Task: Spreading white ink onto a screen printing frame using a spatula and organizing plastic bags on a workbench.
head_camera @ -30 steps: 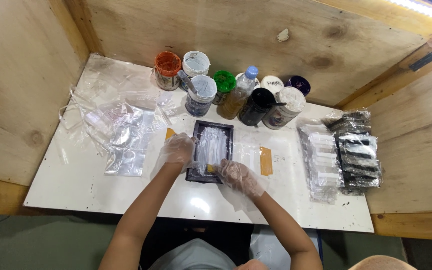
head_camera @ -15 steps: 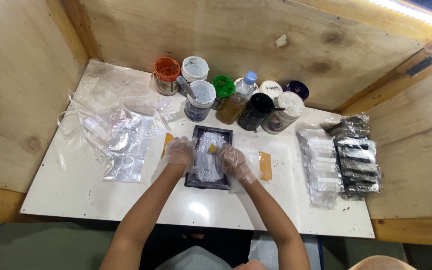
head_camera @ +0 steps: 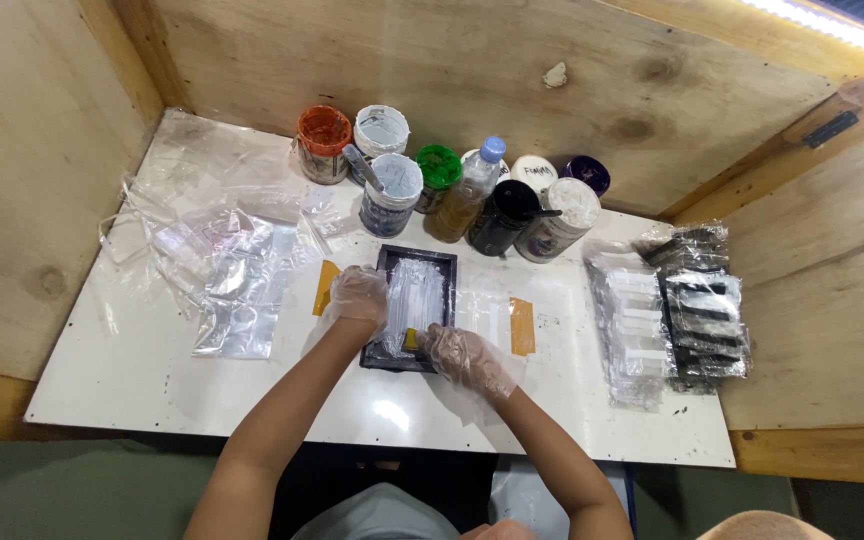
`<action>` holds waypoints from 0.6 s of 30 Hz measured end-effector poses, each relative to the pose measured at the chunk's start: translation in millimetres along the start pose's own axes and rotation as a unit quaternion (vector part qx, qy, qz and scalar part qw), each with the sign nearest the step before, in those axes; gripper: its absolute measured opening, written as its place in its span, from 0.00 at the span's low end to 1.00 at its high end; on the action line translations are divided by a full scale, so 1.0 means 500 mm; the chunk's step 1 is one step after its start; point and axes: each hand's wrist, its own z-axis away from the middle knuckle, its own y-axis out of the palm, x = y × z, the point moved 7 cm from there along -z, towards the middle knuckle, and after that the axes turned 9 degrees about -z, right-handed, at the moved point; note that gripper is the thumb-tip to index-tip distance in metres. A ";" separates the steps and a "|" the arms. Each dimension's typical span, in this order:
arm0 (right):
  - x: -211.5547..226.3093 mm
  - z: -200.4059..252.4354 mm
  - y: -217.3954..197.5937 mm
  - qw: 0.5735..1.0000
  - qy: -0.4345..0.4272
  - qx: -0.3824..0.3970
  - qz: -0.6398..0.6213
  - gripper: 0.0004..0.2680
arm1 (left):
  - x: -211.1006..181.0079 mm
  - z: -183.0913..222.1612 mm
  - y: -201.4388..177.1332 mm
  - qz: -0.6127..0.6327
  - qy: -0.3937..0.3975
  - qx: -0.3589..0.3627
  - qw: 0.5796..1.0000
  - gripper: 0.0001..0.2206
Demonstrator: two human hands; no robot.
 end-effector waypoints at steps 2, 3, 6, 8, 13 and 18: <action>-0.049 -0.011 0.032 0.991 -0.047 0.084 -0.090 0.12 | -0.002 0.002 -0.004 0.017 0.001 -0.012 1.000 0.14; -0.079 -0.014 0.044 0.991 -0.046 0.083 -0.089 0.12 | 0.000 -0.004 0.004 0.017 0.001 -0.013 1.000 0.14; -0.143 -0.009 0.081 0.982 -0.108 0.117 -0.104 0.10 | 0.007 0.009 -0.013 0.033 -0.025 -0.029 0.999 0.13; -0.158 0.019 0.111 0.957 -0.204 0.166 -0.124 0.07 | -0.002 0.049 -0.072 0.001 -0.037 -0.017 0.999 0.12; -0.093 0.003 0.197 0.841 0.114 0.345 -0.401 0.08 | -0.007 0.023 -0.033 -0.014 0.004 -0.005 1.000 0.10; -0.074 0.008 0.212 0.740 0.232 0.406 -0.483 0.08 | -0.001 -0.007 0.005 -0.010 0.023 -0.010 1.000 0.10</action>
